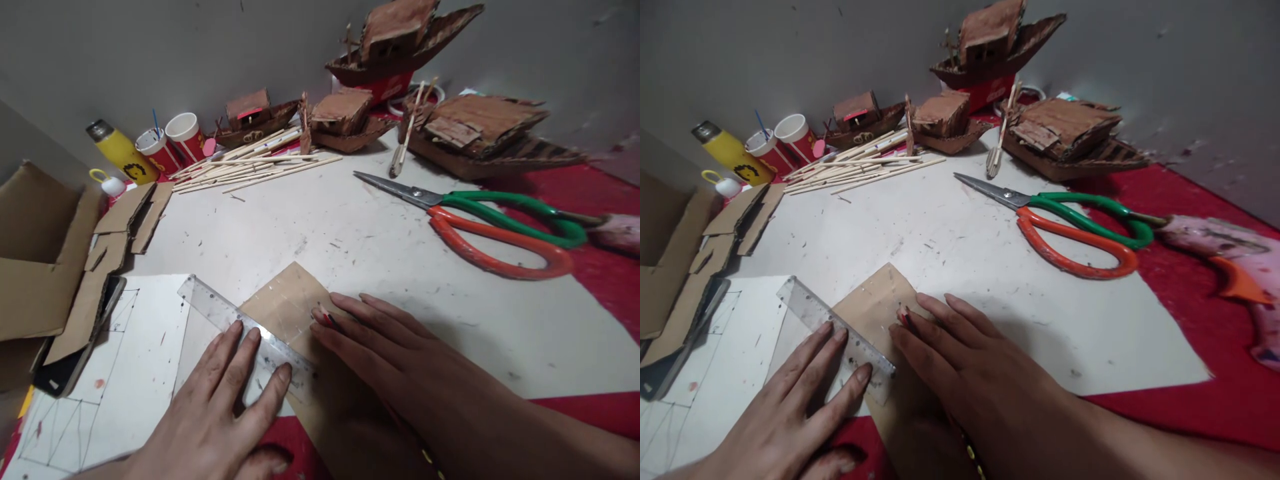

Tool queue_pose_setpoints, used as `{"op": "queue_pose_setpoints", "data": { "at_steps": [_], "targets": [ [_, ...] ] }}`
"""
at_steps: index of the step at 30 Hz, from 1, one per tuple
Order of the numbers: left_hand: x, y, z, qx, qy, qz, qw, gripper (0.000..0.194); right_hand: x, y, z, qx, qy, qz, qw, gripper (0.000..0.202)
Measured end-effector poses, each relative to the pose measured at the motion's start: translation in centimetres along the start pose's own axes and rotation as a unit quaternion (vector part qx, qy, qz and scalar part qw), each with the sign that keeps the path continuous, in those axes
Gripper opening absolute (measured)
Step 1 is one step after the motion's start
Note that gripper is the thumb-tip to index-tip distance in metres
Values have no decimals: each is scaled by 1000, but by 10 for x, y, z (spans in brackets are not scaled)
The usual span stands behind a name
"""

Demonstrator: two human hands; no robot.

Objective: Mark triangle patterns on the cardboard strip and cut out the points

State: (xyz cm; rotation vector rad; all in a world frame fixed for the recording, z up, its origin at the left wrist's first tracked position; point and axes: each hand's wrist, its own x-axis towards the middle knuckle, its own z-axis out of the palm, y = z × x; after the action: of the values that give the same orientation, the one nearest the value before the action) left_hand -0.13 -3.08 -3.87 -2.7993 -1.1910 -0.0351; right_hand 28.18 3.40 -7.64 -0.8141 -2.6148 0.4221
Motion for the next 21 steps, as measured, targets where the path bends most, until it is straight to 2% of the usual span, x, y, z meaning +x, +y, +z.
{"op": "queue_pose_setpoints", "data": {
  "at_steps": [5, 14, 21],
  "targets": [
    [-3, 0, 3, 1, 1, 1, 1000, 73, -1, 2, 2, -2, -4, -16, 1000, 75],
    [-1, -1, 2, 2, 8, 2, 1000, 71, 0, 0, -2, 16, -7, -1, 1000, 74],
    [-2, -1, 4, -12, 13, -2, 1000, 71, 0, -1, 2, 9, 7, 5, 1000, 67]
  ]
}}
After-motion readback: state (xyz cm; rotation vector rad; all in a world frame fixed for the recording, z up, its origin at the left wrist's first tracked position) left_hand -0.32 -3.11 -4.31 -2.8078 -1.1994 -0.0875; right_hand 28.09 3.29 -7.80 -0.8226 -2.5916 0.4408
